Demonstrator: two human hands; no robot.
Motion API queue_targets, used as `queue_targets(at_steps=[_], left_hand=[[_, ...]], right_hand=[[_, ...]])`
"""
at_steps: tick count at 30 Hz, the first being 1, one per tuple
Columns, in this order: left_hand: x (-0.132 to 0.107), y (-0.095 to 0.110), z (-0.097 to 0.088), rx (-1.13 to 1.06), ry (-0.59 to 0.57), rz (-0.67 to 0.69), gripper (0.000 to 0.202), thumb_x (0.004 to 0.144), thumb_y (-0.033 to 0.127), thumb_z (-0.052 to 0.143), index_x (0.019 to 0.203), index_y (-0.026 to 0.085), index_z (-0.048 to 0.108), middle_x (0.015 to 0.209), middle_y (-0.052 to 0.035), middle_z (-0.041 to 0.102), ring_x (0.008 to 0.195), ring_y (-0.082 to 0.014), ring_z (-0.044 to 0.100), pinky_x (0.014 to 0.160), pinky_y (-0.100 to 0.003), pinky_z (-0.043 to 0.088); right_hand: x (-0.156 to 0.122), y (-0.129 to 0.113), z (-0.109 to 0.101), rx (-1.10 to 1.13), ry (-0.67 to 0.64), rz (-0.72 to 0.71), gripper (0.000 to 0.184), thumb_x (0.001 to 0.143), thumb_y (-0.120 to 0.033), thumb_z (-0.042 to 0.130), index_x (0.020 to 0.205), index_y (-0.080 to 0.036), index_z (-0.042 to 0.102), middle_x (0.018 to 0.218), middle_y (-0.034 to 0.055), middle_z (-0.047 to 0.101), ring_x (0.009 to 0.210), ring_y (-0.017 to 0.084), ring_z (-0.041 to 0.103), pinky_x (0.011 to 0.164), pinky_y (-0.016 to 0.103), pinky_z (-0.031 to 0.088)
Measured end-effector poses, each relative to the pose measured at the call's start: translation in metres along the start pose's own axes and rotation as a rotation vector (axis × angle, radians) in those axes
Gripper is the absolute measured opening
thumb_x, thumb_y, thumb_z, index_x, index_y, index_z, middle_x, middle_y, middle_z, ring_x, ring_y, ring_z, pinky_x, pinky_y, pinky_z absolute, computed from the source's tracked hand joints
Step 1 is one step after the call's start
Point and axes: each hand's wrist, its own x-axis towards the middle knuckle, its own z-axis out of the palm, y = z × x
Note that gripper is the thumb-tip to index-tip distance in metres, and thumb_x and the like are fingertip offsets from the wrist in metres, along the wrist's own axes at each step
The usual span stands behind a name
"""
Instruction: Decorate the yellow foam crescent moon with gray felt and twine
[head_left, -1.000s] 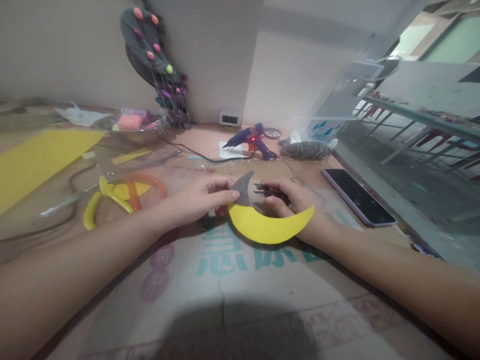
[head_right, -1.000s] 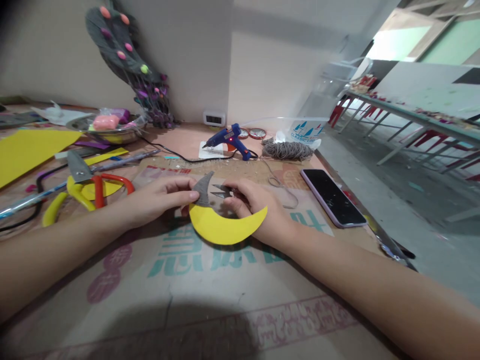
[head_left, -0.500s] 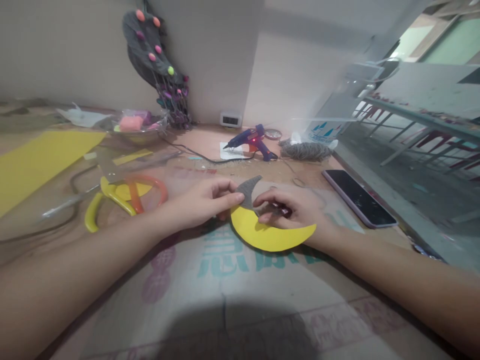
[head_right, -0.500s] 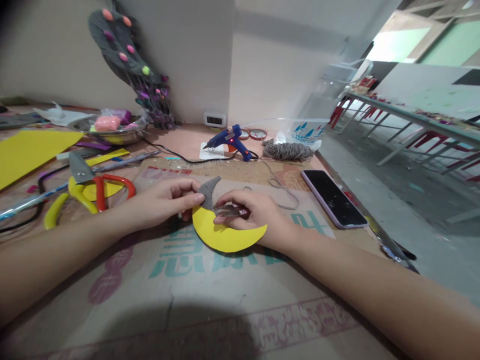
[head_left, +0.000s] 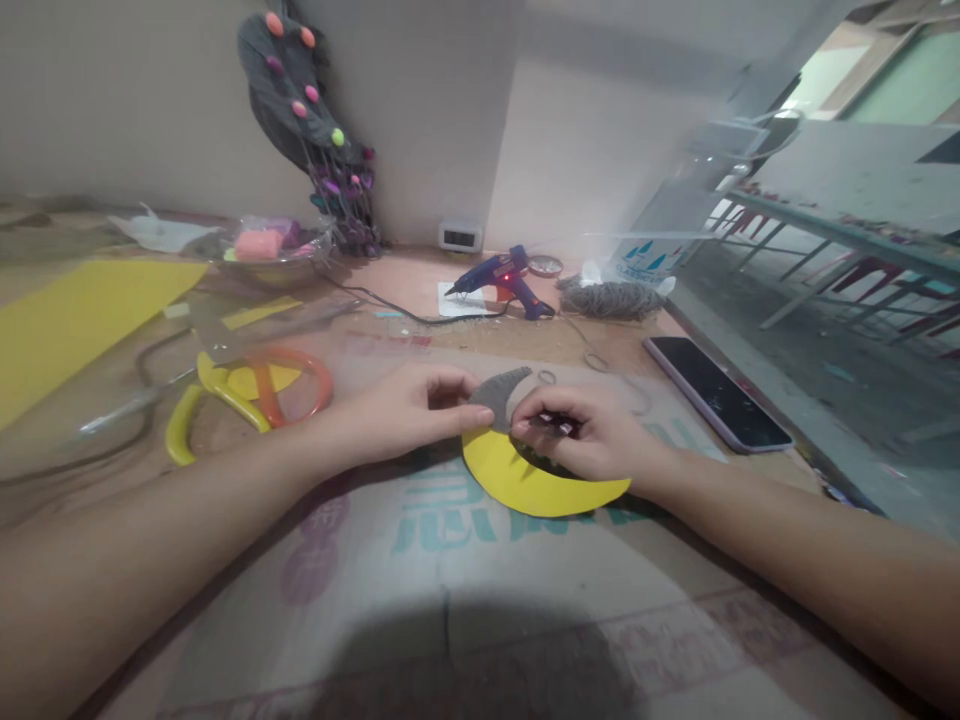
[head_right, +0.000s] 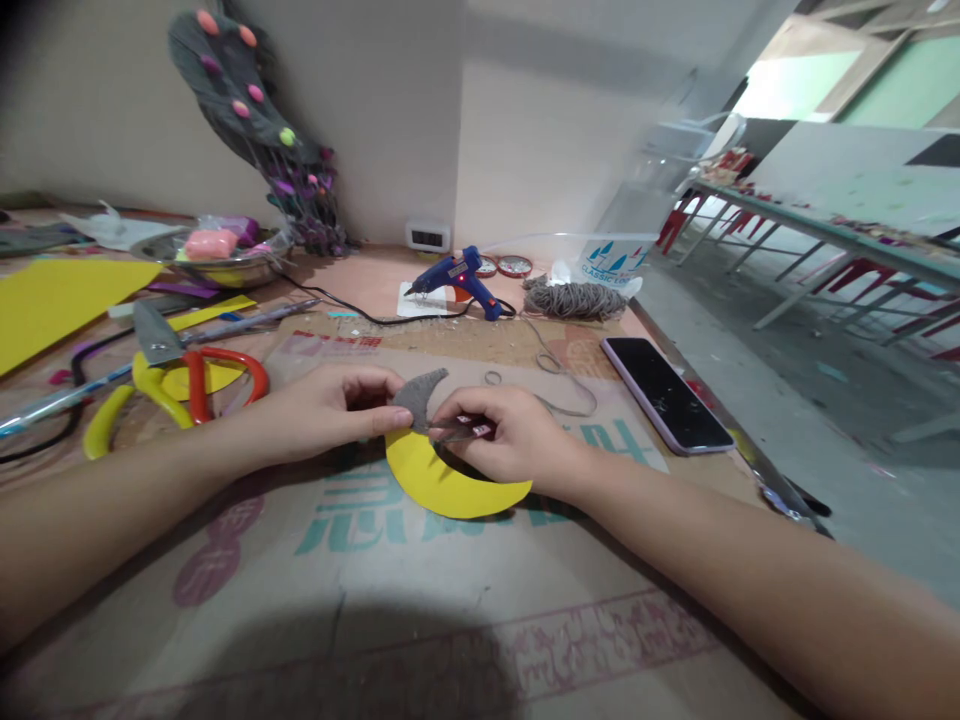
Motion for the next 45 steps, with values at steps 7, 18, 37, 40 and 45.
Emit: queue_targets(at_steps=[7, 18, 37, 40, 45], left_hand=[[0.0008, -0.0016, -0.0010, -0.069, 0.038, 0.044, 0.025, 0.085, 0.043, 0.058, 0.085, 0.018, 0.061, 0.073, 0.0006, 0.057, 0.064, -0.0115, 0.050, 0.056, -0.021, 0.041], [0.0018, -0.0012, -0.0074, -0.132, 0.013, 0.002, 0.031, 0.084, 0.047, 0.060, 0.084, 0.016, 0.060, 0.068, 0.0022, 0.052, 0.058, -0.0083, 0.046, 0.050, -0.019, 0.037], [0.0010, 0.0030, -0.0058, -0.128, 0.061, -0.042, 0.027, 0.083, 0.043, 0.062, 0.079, 0.017, 0.056, 0.069, 0.0033, 0.053, 0.061, -0.0085, 0.050, 0.053, -0.019, 0.040], [0.0009, 0.0018, -0.0061, -0.144, 0.050, -0.040, 0.028, 0.083, 0.043, 0.061, 0.079, 0.017, 0.055, 0.068, 0.0036, 0.052, 0.060, -0.0086, 0.049, 0.053, -0.020, 0.040], [0.0014, -0.0018, -0.0066, -0.165, 0.027, -0.029, 0.030, 0.084, 0.045, 0.061, 0.081, 0.016, 0.054, 0.068, 0.0039, 0.052, 0.060, -0.0077, 0.048, 0.053, -0.019, 0.038]], right_hand=[[-0.0032, -0.0002, -0.0030, -0.009, -0.052, 0.050, 0.011, 0.085, -0.026, 0.058, 0.082, -0.018, 0.064, 0.071, -0.0005, 0.064, 0.060, 0.009, 0.055, 0.052, 0.020, 0.040], [-0.0016, 0.0066, -0.0061, -0.324, 0.158, -0.083, 0.034, 0.096, -0.043, 0.041, 0.112, -0.019, 0.059, 0.098, 0.0079, 0.068, 0.084, 0.019, 0.063, 0.071, 0.032, 0.047], [-0.0048, 0.0063, -0.0077, -0.675, 0.072, -0.200, 0.030, 0.098, -0.037, 0.041, 0.101, -0.018, 0.065, 0.078, 0.0049, 0.065, 0.072, 0.018, 0.057, 0.064, 0.030, 0.036], [-0.0047, 0.0054, -0.0075, -0.684, 0.084, -0.228, 0.029, 0.098, -0.036, 0.042, 0.100, -0.018, 0.065, 0.077, 0.0043, 0.065, 0.071, 0.017, 0.057, 0.062, 0.029, 0.035], [-0.0045, 0.0052, -0.0069, -0.683, 0.119, -0.261, 0.029, 0.098, -0.034, 0.043, 0.097, -0.015, 0.065, 0.073, 0.0046, 0.064, 0.069, 0.016, 0.057, 0.062, 0.029, 0.035]])
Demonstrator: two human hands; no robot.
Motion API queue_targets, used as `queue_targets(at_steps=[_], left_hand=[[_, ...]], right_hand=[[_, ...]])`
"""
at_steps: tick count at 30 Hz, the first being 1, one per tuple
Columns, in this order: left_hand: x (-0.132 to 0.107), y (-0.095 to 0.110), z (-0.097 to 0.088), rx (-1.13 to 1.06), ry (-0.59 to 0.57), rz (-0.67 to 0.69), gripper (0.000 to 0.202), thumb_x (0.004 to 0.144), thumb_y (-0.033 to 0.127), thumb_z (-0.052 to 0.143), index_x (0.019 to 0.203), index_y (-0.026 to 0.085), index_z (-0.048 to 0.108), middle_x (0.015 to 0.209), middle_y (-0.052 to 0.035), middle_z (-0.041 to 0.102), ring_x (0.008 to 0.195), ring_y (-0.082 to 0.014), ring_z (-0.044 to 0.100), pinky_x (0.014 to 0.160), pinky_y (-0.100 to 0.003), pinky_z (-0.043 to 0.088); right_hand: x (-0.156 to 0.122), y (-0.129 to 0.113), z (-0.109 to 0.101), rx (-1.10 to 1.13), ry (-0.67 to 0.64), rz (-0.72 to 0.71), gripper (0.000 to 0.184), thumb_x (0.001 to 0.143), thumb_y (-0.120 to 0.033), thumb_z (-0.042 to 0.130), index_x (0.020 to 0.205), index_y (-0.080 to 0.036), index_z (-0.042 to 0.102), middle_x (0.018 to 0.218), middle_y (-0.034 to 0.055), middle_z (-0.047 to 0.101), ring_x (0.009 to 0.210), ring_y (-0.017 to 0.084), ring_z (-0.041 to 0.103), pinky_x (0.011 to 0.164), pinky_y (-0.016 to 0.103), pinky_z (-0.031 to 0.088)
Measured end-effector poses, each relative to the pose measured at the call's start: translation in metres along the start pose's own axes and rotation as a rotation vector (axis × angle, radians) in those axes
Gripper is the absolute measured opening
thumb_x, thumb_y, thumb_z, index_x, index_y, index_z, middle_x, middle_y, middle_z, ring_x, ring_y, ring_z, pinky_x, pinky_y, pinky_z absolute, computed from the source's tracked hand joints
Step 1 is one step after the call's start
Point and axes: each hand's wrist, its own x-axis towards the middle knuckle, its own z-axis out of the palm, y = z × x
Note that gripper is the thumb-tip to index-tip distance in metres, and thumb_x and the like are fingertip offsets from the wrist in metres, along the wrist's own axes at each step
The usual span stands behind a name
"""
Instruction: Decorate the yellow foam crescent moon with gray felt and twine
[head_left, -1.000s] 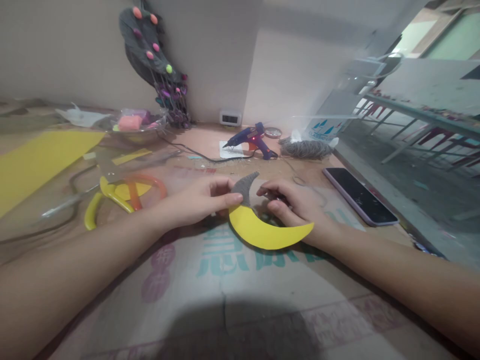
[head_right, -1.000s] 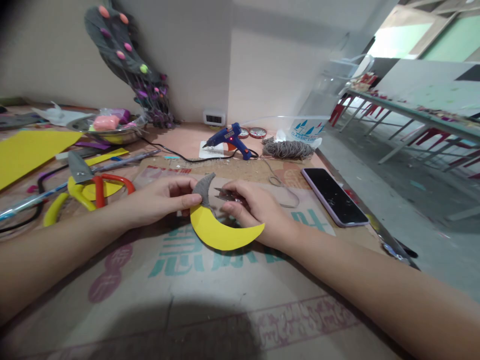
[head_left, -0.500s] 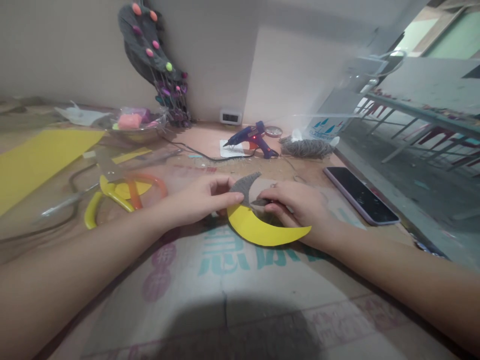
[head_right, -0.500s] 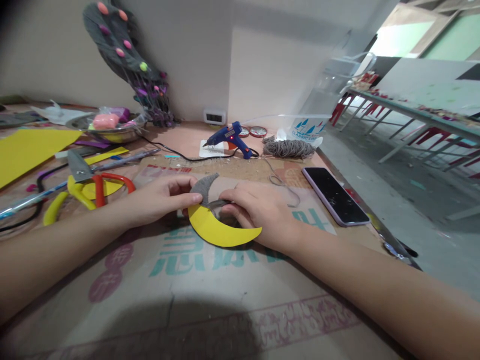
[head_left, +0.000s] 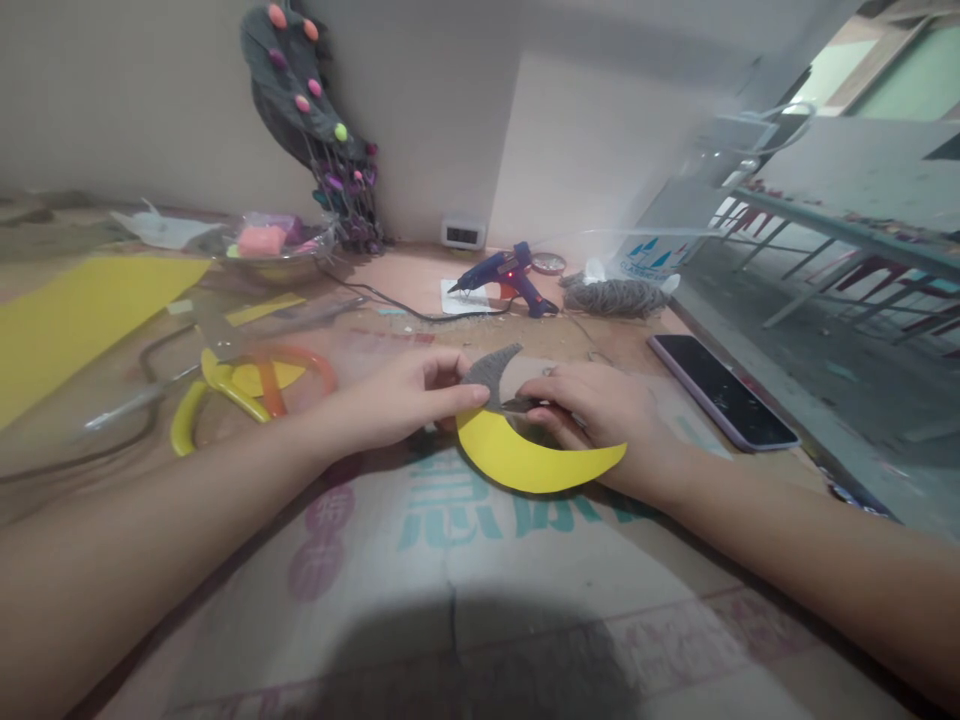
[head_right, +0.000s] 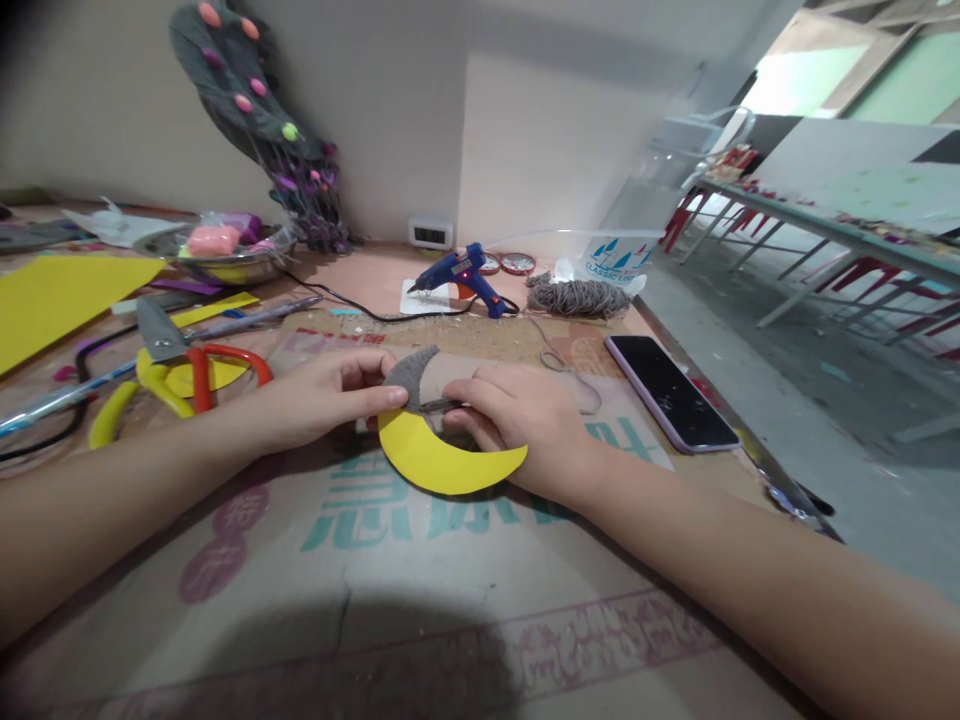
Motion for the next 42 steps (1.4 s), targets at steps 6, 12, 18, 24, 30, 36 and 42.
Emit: queue_targets(at_steps=[6, 12, 18, 24, 30, 36, 42], left_hand=[[0.000, -0.001, 0.000, 0.002, -0.003, 0.004, 0.030, 0.085, 0.045, 0.061, 0.079, 0.016, 0.053, 0.067, 0.0045, 0.051, 0.058, -0.0071, 0.047, 0.051, -0.018, 0.036], [0.000, 0.000, 0.000, 0.003, 0.000, 0.001, 0.031, 0.084, 0.045, 0.061, 0.080, 0.016, 0.054, 0.067, 0.0041, 0.051, 0.058, -0.0073, 0.047, 0.050, -0.018, 0.036], [0.001, 0.000, 0.000, 0.022, 0.002, 0.029, 0.032, 0.084, 0.046, 0.061, 0.078, 0.016, 0.052, 0.067, 0.0042, 0.049, 0.057, -0.0072, 0.045, 0.049, -0.018, 0.035], [0.002, -0.003, 0.001, 0.031, 0.010, 0.031, 0.031, 0.084, 0.046, 0.061, 0.077, 0.017, 0.051, 0.067, 0.0044, 0.048, 0.059, -0.0077, 0.046, 0.051, -0.018, 0.035], [0.002, -0.003, 0.001, 0.033, 0.011, 0.030, 0.030, 0.084, 0.044, 0.061, 0.077, 0.017, 0.051, 0.066, 0.0048, 0.047, 0.057, -0.0075, 0.044, 0.050, -0.018, 0.034], [0.001, 0.001, 0.002, 0.033, 0.009, 0.031, 0.030, 0.084, 0.044, 0.061, 0.076, 0.017, 0.050, 0.066, 0.0049, 0.047, 0.058, -0.0076, 0.044, 0.050, -0.018, 0.034], [0.001, 0.000, 0.002, -0.012, -0.006, 0.014, 0.031, 0.084, 0.046, 0.061, 0.077, 0.017, 0.050, 0.066, 0.0047, 0.049, 0.056, -0.0072, 0.046, 0.049, -0.018, 0.034]], right_hand=[[-0.001, 0.001, 0.001, -0.025, 0.017, -0.009, 0.027, 0.098, -0.033, 0.044, 0.097, -0.016, 0.065, 0.073, 0.0034, 0.064, 0.067, 0.015, 0.055, 0.060, 0.027, 0.034], [0.001, -0.001, -0.001, -0.040, 0.004, -0.015, 0.028, 0.098, -0.033, 0.043, 0.096, -0.015, 0.065, 0.072, 0.0040, 0.064, 0.067, 0.015, 0.055, 0.061, 0.028, 0.034], [0.003, -0.005, -0.003, -0.081, -0.011, -0.017, 0.029, 0.098, -0.033, 0.043, 0.096, -0.015, 0.065, 0.074, 0.0047, 0.064, 0.067, 0.015, 0.054, 0.061, 0.028, 0.033], [0.005, -0.008, -0.008, -0.155, -0.007, -0.085, 0.031, 0.099, -0.031, 0.041, 0.096, -0.013, 0.066, 0.072, 0.0048, 0.062, 0.064, 0.015, 0.050, 0.060, 0.028, 0.032], [0.005, -0.010, -0.010, -0.197, -0.019, -0.114, 0.030, 0.100, -0.030, 0.041, 0.096, -0.013, 0.066, 0.071, 0.0039, 0.061, 0.064, 0.015, 0.050, 0.058, 0.029, 0.031], [0.002, -0.007, -0.005, -0.154, -0.018, -0.088, 0.032, 0.100, -0.031, 0.041, 0.095, -0.013, 0.066, 0.071, 0.0050, 0.062, 0.063, 0.015, 0.051, 0.058, 0.028, 0.033], [0.000, -0.003, -0.002, -0.076, 0.022, -0.014, 0.030, 0.098, -0.032, 0.042, 0.096, -0.014, 0.066, 0.072, 0.0044, 0.063, 0.065, 0.015, 0.054, 0.061, 0.027, 0.037]])
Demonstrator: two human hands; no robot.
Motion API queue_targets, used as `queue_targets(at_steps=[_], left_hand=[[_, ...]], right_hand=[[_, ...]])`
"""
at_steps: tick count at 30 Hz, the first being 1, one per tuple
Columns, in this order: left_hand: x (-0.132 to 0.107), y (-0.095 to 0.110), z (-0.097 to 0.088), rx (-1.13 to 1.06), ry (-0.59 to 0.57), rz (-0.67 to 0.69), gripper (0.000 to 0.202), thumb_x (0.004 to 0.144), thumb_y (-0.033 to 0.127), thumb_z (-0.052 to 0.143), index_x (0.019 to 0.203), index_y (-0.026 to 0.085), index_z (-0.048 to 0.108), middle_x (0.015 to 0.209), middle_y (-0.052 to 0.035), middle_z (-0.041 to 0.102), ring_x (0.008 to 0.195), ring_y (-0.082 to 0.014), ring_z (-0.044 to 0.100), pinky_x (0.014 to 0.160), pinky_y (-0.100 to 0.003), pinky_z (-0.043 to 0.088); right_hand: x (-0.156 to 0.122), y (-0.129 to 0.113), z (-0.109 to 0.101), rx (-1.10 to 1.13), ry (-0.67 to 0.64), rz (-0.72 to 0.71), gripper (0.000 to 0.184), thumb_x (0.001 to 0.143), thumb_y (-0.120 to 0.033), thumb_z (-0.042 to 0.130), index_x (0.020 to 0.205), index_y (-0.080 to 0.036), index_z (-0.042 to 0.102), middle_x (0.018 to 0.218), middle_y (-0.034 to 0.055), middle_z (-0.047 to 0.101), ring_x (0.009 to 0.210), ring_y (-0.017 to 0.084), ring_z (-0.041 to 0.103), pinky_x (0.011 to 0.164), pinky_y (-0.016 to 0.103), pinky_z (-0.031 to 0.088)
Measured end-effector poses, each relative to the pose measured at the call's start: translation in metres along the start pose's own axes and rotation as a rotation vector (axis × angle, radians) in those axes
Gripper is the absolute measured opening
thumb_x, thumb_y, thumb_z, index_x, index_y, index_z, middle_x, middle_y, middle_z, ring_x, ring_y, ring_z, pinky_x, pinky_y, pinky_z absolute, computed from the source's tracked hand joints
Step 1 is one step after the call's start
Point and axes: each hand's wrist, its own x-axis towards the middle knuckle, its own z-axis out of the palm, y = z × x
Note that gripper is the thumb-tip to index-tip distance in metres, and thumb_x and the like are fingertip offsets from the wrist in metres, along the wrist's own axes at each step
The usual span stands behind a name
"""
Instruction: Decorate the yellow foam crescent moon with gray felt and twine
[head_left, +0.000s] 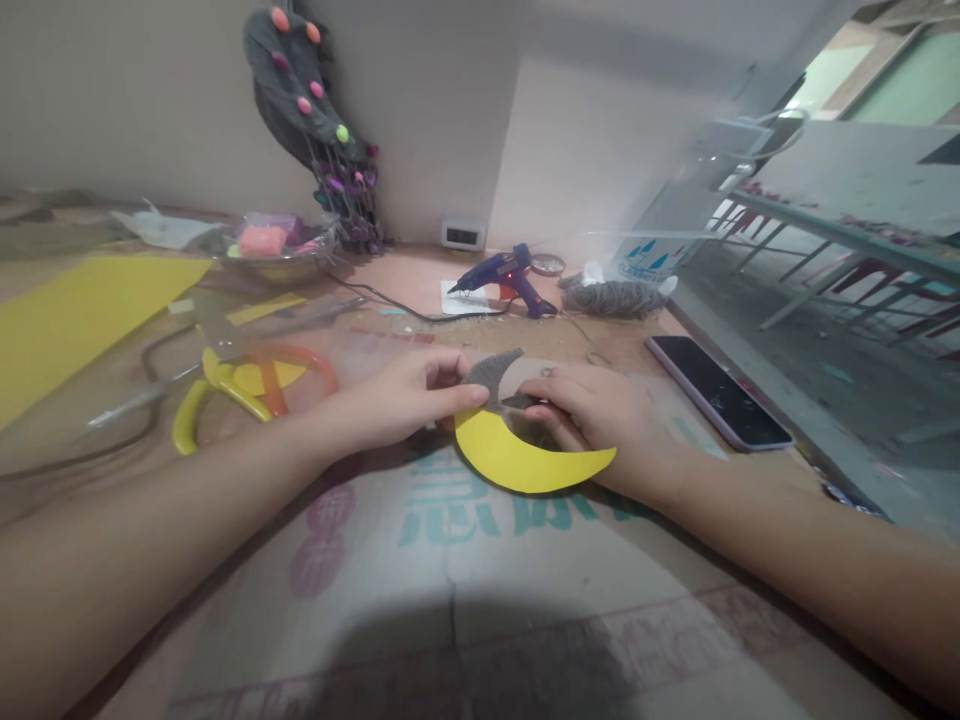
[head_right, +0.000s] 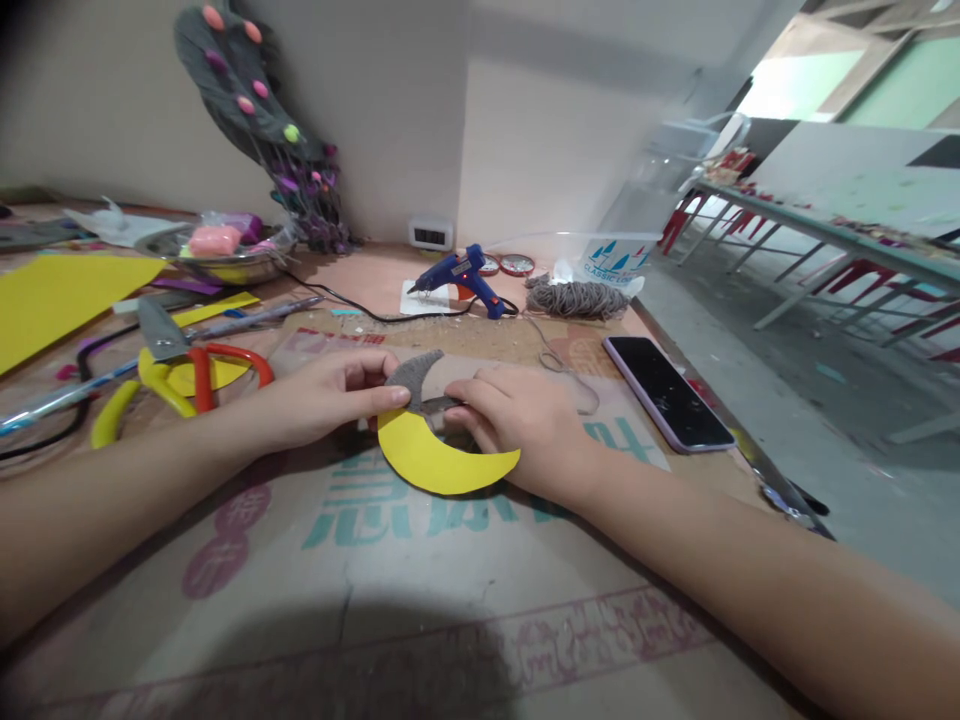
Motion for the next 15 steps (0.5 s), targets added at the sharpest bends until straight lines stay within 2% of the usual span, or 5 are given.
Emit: queue_targets(at_steps=[15], left_hand=[[0.0005, 0.0005, -0.0007, 0.023, 0.005, 0.022, 0.029, 0.085, 0.043, 0.060, 0.077, 0.017, 0.051, 0.065, 0.0039, 0.051, 0.057, -0.0081, 0.046, 0.049, -0.018, 0.034]], right_hand=[[0.0012, -0.0020, -0.0010, -0.014, -0.024, -0.017, 0.030, 0.099, -0.032, 0.042, 0.097, -0.015, 0.065, 0.074, 0.0046, 0.064, 0.065, 0.015, 0.054, 0.059, 0.027, 0.035]])
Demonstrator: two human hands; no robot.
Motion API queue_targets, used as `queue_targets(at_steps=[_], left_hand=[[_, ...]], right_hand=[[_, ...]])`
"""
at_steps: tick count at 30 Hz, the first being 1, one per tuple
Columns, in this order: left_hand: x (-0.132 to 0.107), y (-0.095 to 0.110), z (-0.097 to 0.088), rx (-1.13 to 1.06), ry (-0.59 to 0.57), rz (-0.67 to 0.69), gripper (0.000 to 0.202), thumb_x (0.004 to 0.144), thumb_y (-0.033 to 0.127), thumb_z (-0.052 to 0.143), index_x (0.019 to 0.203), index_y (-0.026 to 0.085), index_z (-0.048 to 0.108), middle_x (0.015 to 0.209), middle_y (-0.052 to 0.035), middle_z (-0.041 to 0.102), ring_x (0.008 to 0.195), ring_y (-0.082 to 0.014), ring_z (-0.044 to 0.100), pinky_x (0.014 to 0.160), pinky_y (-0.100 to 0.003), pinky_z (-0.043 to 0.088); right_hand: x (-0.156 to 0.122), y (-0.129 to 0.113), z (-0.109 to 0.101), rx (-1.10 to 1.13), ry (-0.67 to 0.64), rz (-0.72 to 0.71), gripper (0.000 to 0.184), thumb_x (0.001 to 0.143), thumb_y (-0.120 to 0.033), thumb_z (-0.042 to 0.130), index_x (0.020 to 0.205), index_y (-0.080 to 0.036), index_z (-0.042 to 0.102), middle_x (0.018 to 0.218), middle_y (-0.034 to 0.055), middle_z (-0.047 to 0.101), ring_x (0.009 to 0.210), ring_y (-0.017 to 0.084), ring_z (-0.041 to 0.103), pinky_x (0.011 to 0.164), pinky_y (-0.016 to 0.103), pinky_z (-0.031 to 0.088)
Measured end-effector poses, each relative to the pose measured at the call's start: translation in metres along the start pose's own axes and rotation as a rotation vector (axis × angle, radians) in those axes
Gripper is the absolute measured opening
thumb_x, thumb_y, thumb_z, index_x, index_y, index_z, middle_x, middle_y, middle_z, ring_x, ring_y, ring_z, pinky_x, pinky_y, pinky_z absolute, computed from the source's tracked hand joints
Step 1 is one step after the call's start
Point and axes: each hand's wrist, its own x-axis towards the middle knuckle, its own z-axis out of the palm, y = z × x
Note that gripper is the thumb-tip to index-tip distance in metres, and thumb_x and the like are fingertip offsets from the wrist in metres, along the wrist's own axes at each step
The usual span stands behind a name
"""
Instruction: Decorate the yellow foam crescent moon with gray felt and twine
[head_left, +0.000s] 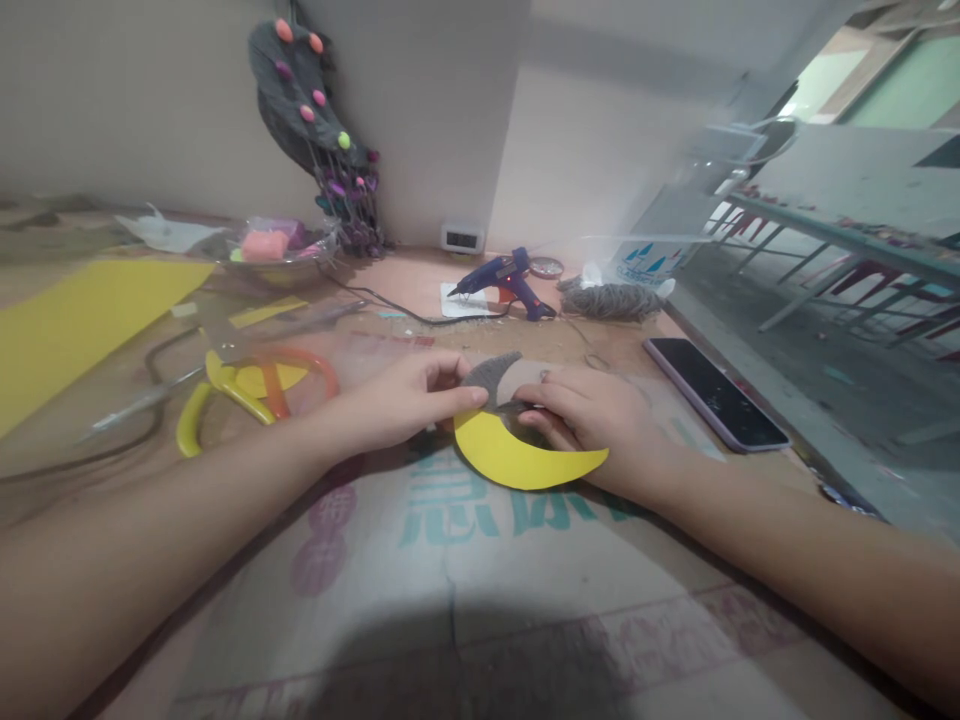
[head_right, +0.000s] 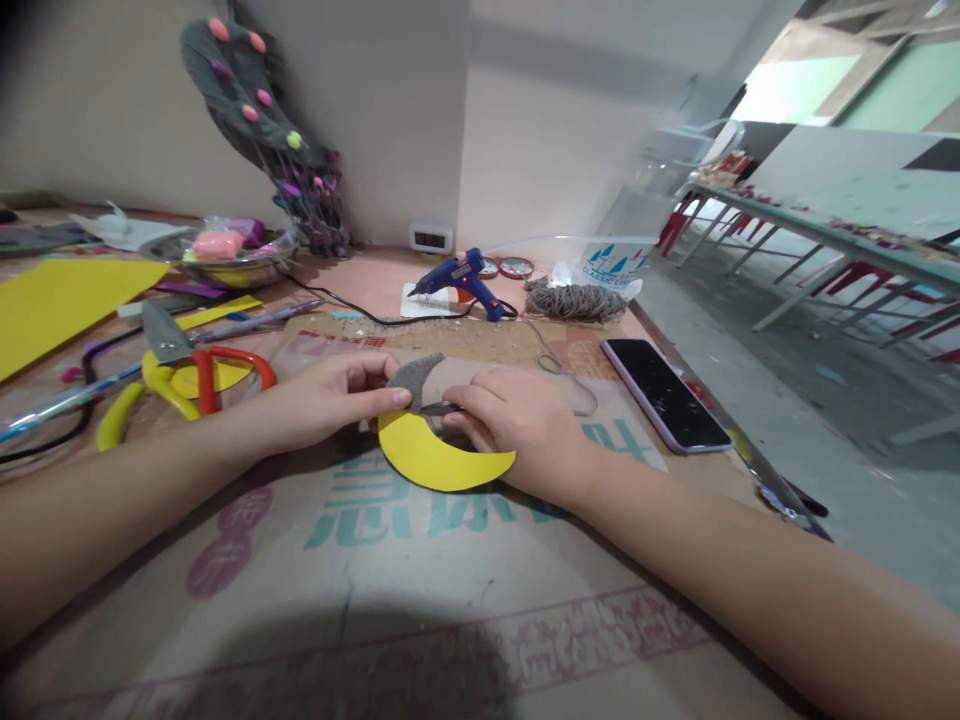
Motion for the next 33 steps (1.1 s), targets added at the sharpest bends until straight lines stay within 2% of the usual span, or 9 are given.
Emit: queue_targets(at_steps=[12, 18, 25, 33], left_hand=[[0.0006, -0.0015, 0.0006, 0.003, 0.007, -0.010, 0.027, 0.084, 0.041, 0.061, 0.077, 0.017, 0.051, 0.067, 0.0041, 0.050, 0.057, -0.0074, 0.045, 0.050, -0.018, 0.035], [0.0007, -0.0017, 0.0007, 0.013, 0.009, -0.006, 0.030, 0.083, 0.044, 0.062, 0.076, 0.017, 0.051, 0.066, 0.0035, 0.050, 0.057, -0.0082, 0.047, 0.049, -0.019, 0.035], [0.0002, -0.0023, 0.0005, -0.012, 0.005, 0.004, 0.030, 0.083, 0.046, 0.061, 0.078, 0.017, 0.052, 0.066, 0.0034, 0.051, 0.057, -0.0086, 0.048, 0.049, -0.019, 0.036], [-0.0003, -0.0037, 0.0003, -0.067, -0.044, 0.016, 0.025, 0.087, 0.042, 0.058, 0.082, 0.018, 0.054, 0.067, 0.0039, 0.051, 0.058, -0.0080, 0.047, 0.052, -0.019, 0.038]], right_hand=[[0.0028, -0.0012, -0.0014, 0.016, -0.025, -0.008, 0.029, 0.098, -0.031, 0.044, 0.092, -0.014, 0.067, 0.072, 0.0049, 0.064, 0.063, 0.015, 0.053, 0.058, 0.027, 0.034], [0.0020, -0.0013, -0.0021, 0.037, -0.062, 0.033, 0.030, 0.098, -0.032, 0.043, 0.094, -0.015, 0.067, 0.074, 0.0051, 0.065, 0.065, 0.015, 0.055, 0.059, 0.027, 0.036], [-0.0001, 0.0000, -0.0018, 0.100, -0.054, 0.116, 0.028, 0.097, -0.033, 0.042, 0.096, -0.016, 0.065, 0.076, 0.0044, 0.066, 0.067, 0.016, 0.057, 0.060, 0.027, 0.038], [-0.0012, 0.0026, 0.0018, 0.114, -0.025, 0.107, 0.029, 0.097, -0.034, 0.044, 0.097, -0.015, 0.066, 0.077, 0.0050, 0.066, 0.070, 0.016, 0.059, 0.063, 0.027, 0.040]])
